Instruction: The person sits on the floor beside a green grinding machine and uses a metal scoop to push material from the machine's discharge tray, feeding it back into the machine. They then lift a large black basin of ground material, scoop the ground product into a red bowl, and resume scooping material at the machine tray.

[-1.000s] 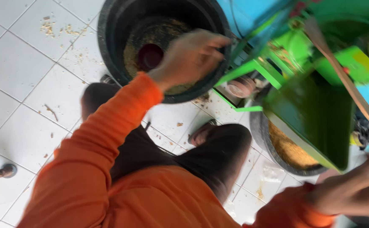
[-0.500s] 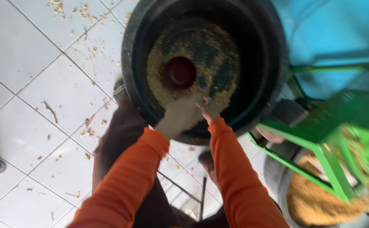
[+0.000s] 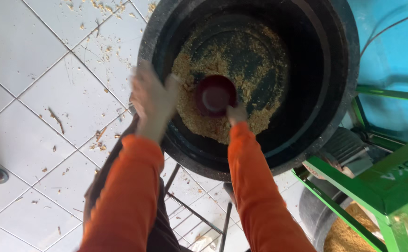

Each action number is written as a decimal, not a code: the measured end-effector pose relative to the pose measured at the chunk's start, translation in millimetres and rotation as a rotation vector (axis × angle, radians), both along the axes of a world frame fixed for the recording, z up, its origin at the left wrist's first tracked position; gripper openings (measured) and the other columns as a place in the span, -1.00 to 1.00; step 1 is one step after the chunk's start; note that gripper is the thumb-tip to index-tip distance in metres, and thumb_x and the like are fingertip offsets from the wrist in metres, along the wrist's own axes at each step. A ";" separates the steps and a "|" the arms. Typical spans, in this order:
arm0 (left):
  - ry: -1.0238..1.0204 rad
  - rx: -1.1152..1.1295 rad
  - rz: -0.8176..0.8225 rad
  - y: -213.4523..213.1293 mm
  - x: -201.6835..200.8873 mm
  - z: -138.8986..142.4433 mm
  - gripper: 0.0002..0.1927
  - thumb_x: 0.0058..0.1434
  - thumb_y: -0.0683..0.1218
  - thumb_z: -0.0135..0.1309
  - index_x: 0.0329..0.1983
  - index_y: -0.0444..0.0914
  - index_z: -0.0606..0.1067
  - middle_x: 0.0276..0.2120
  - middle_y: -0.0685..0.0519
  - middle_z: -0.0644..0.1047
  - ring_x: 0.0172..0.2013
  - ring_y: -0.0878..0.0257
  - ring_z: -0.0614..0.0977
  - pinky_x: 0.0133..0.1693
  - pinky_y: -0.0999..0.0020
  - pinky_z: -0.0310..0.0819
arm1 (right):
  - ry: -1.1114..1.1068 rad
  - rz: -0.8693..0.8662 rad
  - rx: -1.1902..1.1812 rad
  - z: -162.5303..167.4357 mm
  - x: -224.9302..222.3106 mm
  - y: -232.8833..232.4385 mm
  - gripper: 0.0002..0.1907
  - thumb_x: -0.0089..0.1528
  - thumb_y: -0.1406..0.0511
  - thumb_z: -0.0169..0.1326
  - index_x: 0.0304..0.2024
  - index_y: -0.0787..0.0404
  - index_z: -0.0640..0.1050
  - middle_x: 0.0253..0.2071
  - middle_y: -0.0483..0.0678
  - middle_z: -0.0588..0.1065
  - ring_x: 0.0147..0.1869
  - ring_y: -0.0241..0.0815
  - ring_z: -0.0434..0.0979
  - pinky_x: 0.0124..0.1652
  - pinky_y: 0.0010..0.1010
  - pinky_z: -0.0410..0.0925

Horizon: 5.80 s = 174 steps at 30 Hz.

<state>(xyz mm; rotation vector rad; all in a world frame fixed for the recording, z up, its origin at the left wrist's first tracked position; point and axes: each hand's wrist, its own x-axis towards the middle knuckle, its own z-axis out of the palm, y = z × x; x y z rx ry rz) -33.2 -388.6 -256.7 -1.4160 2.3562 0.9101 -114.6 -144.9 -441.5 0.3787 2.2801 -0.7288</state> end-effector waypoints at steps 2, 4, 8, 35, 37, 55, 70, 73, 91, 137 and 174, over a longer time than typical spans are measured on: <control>0.063 -0.127 0.088 -19.1 -2.1 -24.8 0.02 0.18 0.19 0.30 0.38 -0.47 0.00 0.32 -0.47 0.12 0.29 -0.37 0.23 0.09 -0.40 0.22 | 0.048 0.118 0.053 13.7 13.4 48.3 -0.61 0.22 0.21 0.05 0.02 0.30 0.53 -0.02 0.28 0.57 -0.06 0.29 0.56 -0.03 0.05 0.42; 0.002 0.102 0.272 -28.1 2.9 -42.7 0.10 0.08 0.17 0.37 0.47 -0.37 0.01 0.31 -0.38 0.23 0.25 -0.27 0.35 0.16 -0.09 0.29 | 0.634 0.765 0.373 31.8 36.6 104.5 -0.85 0.13 0.25 0.09 -0.40 0.18 0.60 0.23 0.33 0.49 -0.28 0.20 0.61 -0.37 0.00 0.47; 0.228 0.349 0.380 -48.0 8.0 -47.1 -0.34 0.07 0.00 0.38 0.10 -0.48 0.42 -0.04 -0.25 0.58 -0.06 -0.08 0.64 0.00 0.02 0.58 | 0.707 0.157 0.526 49.8 72.0 184.6 -0.56 0.51 0.06 -0.05 0.09 0.24 0.65 0.17 0.31 0.40 0.18 0.33 0.46 0.15 0.09 0.34; 0.616 0.075 -0.184 26.3 -8.5 188.8 -0.58 0.21 -0.12 0.32 -0.07 -0.44 0.37 -0.32 -0.06 0.53 -0.36 0.25 0.57 -0.34 0.29 0.50 | 0.325 -0.537 -0.037 40.7 111.1 134.4 -0.29 0.40 -0.11 -0.22 0.10 0.39 0.55 -0.12 0.36 0.59 -0.05 0.30 0.63 -0.11 -0.02 0.47; 0.712 0.095 -0.224 34.6 12.0 183.9 -0.62 0.19 -0.18 0.33 -0.11 -0.44 0.38 -0.31 -0.12 0.53 -0.30 0.23 0.55 -0.26 0.27 0.51 | 0.323 -0.453 -0.058 43.0 116.3 140.4 -0.32 0.39 -0.10 -0.22 0.11 0.34 0.55 -0.12 0.30 0.62 -0.03 0.25 0.64 -0.07 -0.07 0.48; 0.596 0.369 -0.402 -16.2 -2.8 113.8 -0.62 0.12 -0.16 0.31 -0.14 -0.30 0.34 -0.45 0.10 0.41 -0.44 0.37 0.51 -0.39 0.40 0.44 | 0.408 0.307 -0.150 59.8 107.4 88.9 -0.30 0.17 0.43 0.00 0.39 0.24 0.20 0.29 0.27 0.37 0.24 0.26 0.45 0.14 -0.10 0.39; 0.691 0.404 -0.393 -20.8 -11.0 126.1 -0.67 0.18 -0.18 0.25 -0.14 -0.29 0.32 -0.43 0.17 0.37 -0.43 0.43 0.44 -0.41 0.44 0.36 | -0.553 -0.693 -1.511 84.5 94.7 13.9 -0.17 0.27 0.36 0.15 0.54 0.12 0.13 0.42 0.10 0.28 0.39 0.10 0.39 0.12 -0.07 0.44; 0.693 0.354 -0.406 -20.8 -8.8 128.1 -0.65 0.15 -0.17 0.27 -0.14 -0.30 0.33 -0.40 0.18 0.33 -0.39 0.43 0.37 -0.39 0.43 0.31 | -0.104 -0.810 -1.275 96.8 58.7 6.0 -0.18 0.12 0.45 0.02 0.43 -0.03 0.15 0.39 0.03 0.25 0.35 0.04 0.40 0.10 -0.07 0.49; 0.550 0.331 -0.347 -12.4 -9.1 138.7 -0.64 0.05 -0.14 0.30 -0.25 -0.31 0.35 -0.59 0.14 0.37 -0.56 0.43 0.41 -0.55 0.44 0.30 | 1.266 -0.320 0.225 92.9 -82.3 -53.6 -0.16 0.18 0.35 0.12 0.50 0.02 0.18 0.41 0.01 0.24 0.39 0.11 0.31 0.37 -0.08 0.28; 0.619 0.382 -0.456 54.3 -21.7 168.3 -0.63 0.24 -0.15 0.22 -0.06 -0.31 0.28 -0.50 0.08 0.50 -0.55 0.37 0.60 -0.54 0.47 0.50 | -0.182 -0.838 -1.237 56.6 102.5 -5.3 -0.26 0.27 0.47 -0.12 0.51 0.09 0.13 0.36 0.02 0.36 0.32 -0.01 0.44 0.21 -0.17 0.39; 0.717 1.289 0.038 123.5 32.3 96.0 -0.16 0.32 0.24 -0.07 0.54 -0.14 -0.06 0.33 -0.14 0.34 0.13 0.08 0.58 -0.12 0.23 0.61 | 0.180 -0.711 -1.429 231.1 113.0 39.9 -0.24 0.40 -0.10 -0.20 0.52 0.06 -0.01 0.45 0.11 0.19 0.48 0.10 0.29 0.28 0.01 0.40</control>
